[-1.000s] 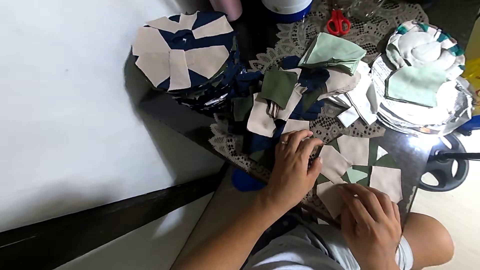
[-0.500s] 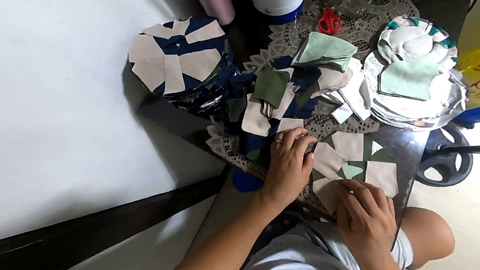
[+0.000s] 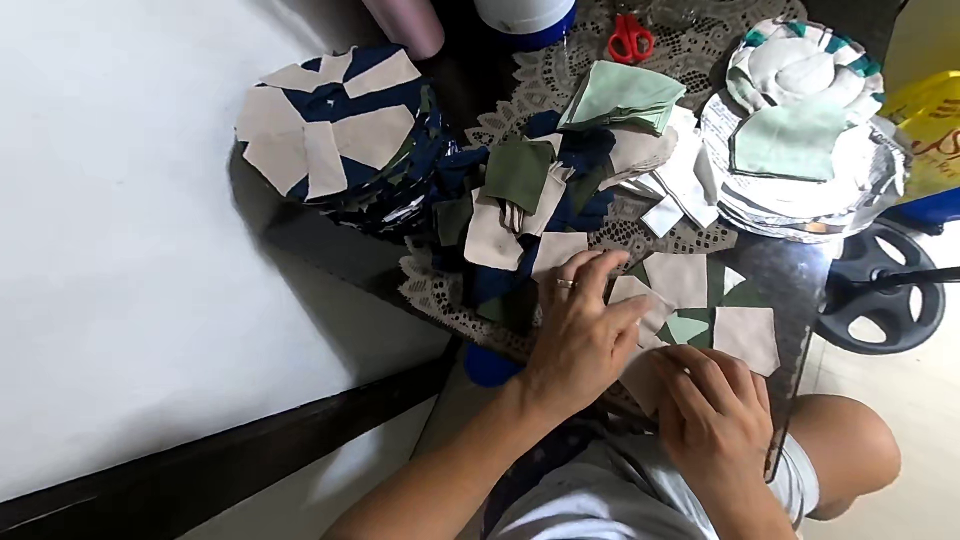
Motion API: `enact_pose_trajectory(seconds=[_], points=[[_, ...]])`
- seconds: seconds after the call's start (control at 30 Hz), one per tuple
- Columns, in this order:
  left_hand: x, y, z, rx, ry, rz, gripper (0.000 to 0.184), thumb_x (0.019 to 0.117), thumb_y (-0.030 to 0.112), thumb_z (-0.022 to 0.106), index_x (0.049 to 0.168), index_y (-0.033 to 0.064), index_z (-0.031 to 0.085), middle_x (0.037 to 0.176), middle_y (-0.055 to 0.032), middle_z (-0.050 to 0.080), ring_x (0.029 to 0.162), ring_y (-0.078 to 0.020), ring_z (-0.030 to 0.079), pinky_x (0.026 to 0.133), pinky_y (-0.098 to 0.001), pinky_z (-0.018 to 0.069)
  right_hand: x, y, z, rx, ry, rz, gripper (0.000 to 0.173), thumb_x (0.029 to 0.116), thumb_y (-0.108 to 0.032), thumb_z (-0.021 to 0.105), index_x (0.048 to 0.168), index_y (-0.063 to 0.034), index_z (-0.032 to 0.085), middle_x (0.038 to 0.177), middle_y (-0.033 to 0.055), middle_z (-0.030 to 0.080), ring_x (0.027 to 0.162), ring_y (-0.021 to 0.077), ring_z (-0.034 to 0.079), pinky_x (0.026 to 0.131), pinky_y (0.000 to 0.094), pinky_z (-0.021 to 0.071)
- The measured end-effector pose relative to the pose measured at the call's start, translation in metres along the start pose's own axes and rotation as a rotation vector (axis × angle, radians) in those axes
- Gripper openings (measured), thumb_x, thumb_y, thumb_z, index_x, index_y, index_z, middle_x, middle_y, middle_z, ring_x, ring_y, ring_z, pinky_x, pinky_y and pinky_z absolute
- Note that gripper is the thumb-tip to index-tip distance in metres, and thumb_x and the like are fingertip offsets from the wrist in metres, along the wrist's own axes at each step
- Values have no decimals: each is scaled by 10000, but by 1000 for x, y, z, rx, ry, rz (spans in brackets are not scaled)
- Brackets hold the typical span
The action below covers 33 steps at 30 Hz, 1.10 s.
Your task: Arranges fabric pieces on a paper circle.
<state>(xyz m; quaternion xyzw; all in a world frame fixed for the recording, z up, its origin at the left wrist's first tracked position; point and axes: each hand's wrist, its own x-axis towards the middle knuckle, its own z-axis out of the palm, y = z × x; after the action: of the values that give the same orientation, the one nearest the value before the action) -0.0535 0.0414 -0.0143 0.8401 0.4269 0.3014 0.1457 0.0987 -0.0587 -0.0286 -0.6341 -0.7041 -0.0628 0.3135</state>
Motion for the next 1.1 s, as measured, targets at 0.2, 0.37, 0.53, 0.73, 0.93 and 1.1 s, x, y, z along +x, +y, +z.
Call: enact_pose_trajectory(seconds=[0.2,0.37,0.53,0.73,0.93,1.1], points=[[4,0,0,60,-139,-70,241,947,375,671,1149,335,797,1463,-109,553,1386,-396,434,1055,-653,331,-1,0,-1,-3,-7,5,265,942,-108,514,953,-160,774,1040,57,754,968,269,652,793,394,449],[4,-2,0,36,-148,-83,246,947,382,679,1157,332,797,1456,-129,551,1377,-404,439,1057,-660,327,18,-5,-8,16,-4,26,283,939,-99,509,973,-158,783,1050,92,744,972,304,651,754,425,452],[4,-4,-2,-29,-108,-86,284,936,312,692,1205,286,780,1425,-132,579,1364,-395,469,1063,-658,345,39,-1,1,-35,-90,14,308,947,-73,508,1026,-169,790,1077,41,761,1003,298,676,790,461,473],[-13,-18,-19,-33,93,-181,255,945,127,573,1085,139,786,1269,-104,667,1229,-328,584,989,-552,463,50,-2,-2,-16,-115,-20,339,926,-60,483,1003,-148,801,1084,78,758,1016,337,674,779,482,480],[-29,-15,-13,-51,141,-199,250,910,113,565,963,165,804,1198,-78,713,1202,-304,609,979,-500,470,54,-7,7,-35,-169,-64,347,891,-49,481,939,-148,810,1061,61,761,998,323,673,759,477,474],[-36,-1,-11,-14,90,-238,326,902,159,573,1146,157,789,1298,-96,680,1283,-350,567,1055,-552,429,47,-3,7,-38,-182,-78,350,895,-43,475,921,-130,813,1107,81,763,991,329,678,756,471,467]])
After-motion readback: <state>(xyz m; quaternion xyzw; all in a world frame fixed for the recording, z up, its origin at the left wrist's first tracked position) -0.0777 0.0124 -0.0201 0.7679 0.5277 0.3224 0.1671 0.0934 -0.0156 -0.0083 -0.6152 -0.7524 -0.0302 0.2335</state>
